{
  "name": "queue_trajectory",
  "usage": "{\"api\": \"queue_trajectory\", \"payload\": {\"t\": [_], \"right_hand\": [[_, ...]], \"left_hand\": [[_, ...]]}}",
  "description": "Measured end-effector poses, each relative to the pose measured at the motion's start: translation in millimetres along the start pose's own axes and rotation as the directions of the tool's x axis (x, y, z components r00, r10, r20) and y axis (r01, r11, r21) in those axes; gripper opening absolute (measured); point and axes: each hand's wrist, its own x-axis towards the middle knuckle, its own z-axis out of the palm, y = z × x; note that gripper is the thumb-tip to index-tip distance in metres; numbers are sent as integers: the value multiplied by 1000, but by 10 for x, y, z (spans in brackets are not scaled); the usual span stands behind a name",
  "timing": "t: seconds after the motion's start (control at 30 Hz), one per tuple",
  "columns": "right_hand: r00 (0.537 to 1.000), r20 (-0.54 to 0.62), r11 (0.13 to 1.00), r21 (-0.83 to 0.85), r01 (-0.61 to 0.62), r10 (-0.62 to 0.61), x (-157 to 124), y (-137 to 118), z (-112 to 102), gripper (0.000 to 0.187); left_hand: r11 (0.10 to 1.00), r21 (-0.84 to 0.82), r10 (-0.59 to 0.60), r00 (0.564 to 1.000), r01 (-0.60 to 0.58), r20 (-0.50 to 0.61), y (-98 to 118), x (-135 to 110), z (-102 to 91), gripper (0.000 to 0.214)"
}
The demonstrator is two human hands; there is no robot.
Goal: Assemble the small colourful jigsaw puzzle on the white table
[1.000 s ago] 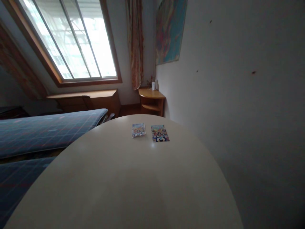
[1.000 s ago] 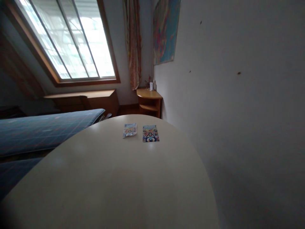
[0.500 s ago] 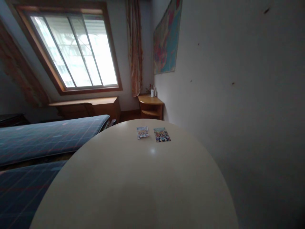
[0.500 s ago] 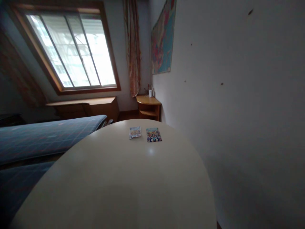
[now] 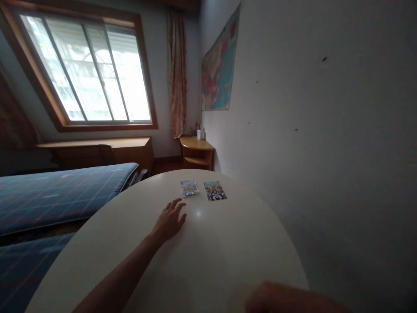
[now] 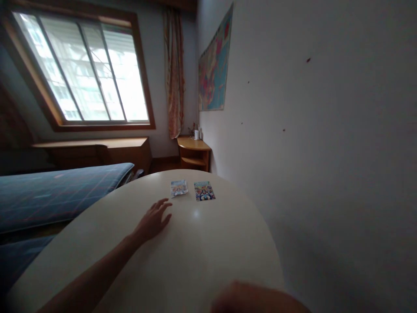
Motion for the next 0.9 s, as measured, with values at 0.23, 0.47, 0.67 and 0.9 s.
{"api": "queue_trajectory", "payload": {"t": [0.23,0.47,0.67,0.9], "right_hand": [[784,-545,938,14,-346,298,1466,748,-533,57],[701,-498,790,-52,-611,510,2385,879,-506,83],[819,-428,865,-146,-480,382,2132,597,-234,80],[967,-209,972,-211,101,-146,1511,276,55,56]], "left_hand": [[996,-59,-64,998,63,-20,-176,45,204,27],[994,-110,-28,999,25,-25,-207,39,184,26],[990,-136,-40,999,37,-20,-208,56,168,30],[973,-177,166,983,-150,76,8,-45,65,48]]}}
